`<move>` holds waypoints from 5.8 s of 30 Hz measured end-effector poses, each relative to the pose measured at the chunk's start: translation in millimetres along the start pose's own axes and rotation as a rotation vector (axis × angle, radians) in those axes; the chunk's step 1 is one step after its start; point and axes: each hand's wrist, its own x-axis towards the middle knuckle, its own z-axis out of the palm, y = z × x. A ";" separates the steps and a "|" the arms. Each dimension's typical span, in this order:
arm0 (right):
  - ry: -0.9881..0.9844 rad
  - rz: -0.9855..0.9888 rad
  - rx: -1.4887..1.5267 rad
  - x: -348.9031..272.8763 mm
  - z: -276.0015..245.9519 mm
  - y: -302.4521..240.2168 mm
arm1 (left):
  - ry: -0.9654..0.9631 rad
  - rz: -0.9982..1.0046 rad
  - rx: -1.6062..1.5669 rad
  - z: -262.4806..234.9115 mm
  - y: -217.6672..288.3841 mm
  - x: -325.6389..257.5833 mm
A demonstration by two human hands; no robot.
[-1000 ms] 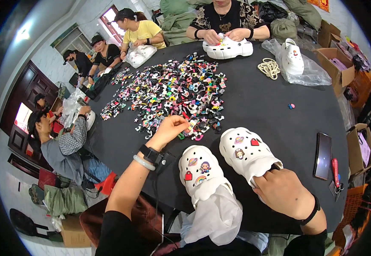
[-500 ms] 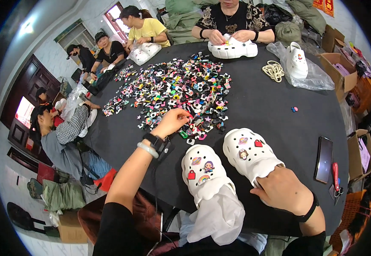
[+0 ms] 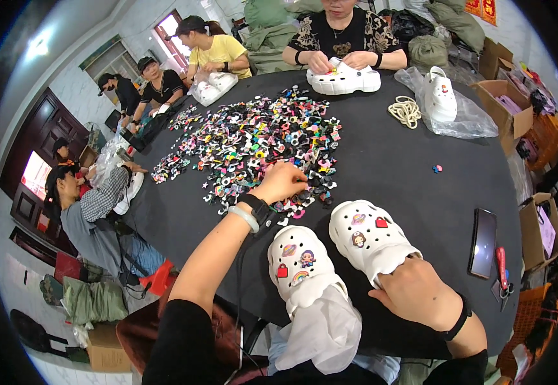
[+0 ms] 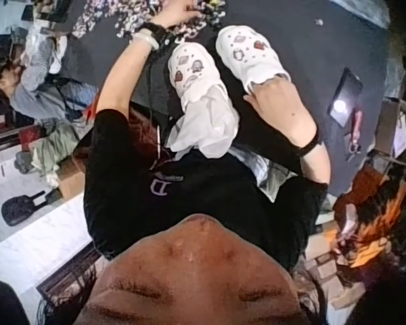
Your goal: Attaching small decorative charms into the holes of white foam clogs.
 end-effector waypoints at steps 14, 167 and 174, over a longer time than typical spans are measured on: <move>0.054 -0.023 -0.047 -1.1 7.9 1.5 | 0.066 -0.085 -0.994 -53.5 48.5 -31.9; 0.389 0.656 2.355 -7.7 49.8 2.2 | -0.243 0.549 -0.279 -38.8 178.6 -52.0; 0.381 0.595 2.444 -11.8 57.3 3.4 | -0.337 0.546 -0.414 -40.0 175.6 -52.3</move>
